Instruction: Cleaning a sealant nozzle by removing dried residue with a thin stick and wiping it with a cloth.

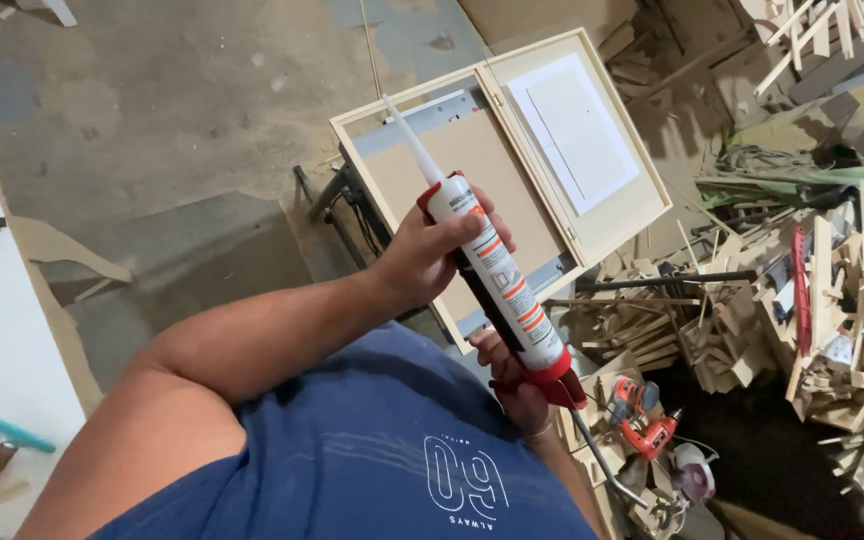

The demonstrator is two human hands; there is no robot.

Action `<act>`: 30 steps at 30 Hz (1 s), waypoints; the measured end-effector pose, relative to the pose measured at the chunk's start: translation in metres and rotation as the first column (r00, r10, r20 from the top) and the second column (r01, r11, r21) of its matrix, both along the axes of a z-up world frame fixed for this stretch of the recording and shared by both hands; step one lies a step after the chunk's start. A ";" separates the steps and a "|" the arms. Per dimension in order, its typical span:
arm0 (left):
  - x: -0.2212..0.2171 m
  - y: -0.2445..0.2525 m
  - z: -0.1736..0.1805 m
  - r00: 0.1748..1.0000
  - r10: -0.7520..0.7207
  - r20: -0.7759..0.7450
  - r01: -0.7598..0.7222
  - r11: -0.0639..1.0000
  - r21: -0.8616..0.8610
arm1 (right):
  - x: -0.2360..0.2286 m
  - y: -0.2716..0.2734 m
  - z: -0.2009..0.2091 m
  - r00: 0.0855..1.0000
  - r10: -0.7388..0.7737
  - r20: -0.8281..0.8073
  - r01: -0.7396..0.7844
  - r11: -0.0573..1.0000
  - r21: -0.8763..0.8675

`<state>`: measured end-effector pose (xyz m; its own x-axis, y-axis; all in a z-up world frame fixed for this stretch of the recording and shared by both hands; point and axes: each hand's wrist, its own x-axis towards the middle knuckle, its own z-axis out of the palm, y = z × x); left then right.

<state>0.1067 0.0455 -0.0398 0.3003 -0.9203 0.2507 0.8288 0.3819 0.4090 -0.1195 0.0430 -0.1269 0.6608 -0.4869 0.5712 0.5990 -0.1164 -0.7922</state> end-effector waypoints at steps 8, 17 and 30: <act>0.013 0.008 -0.001 0.999 -0.025 0.032 0.024 0.999 0.029 | 0.005 0.018 -0.006 0.998 -0.036 0.043 0.034 0.998 0.058; 0.024 0.010 -0.002 1.000 0.012 0.025 -0.013 0.999 0.044 | 0.013 0.018 -0.007 0.998 -0.067 0.017 0.066 0.995 0.070; 0.051 -0.011 0.008 0.996 0.085 0.025 -0.088 0.967 0.239 | 0.070 0.030 0.124 0.906 0.229 -0.356 0.008 0.831 0.557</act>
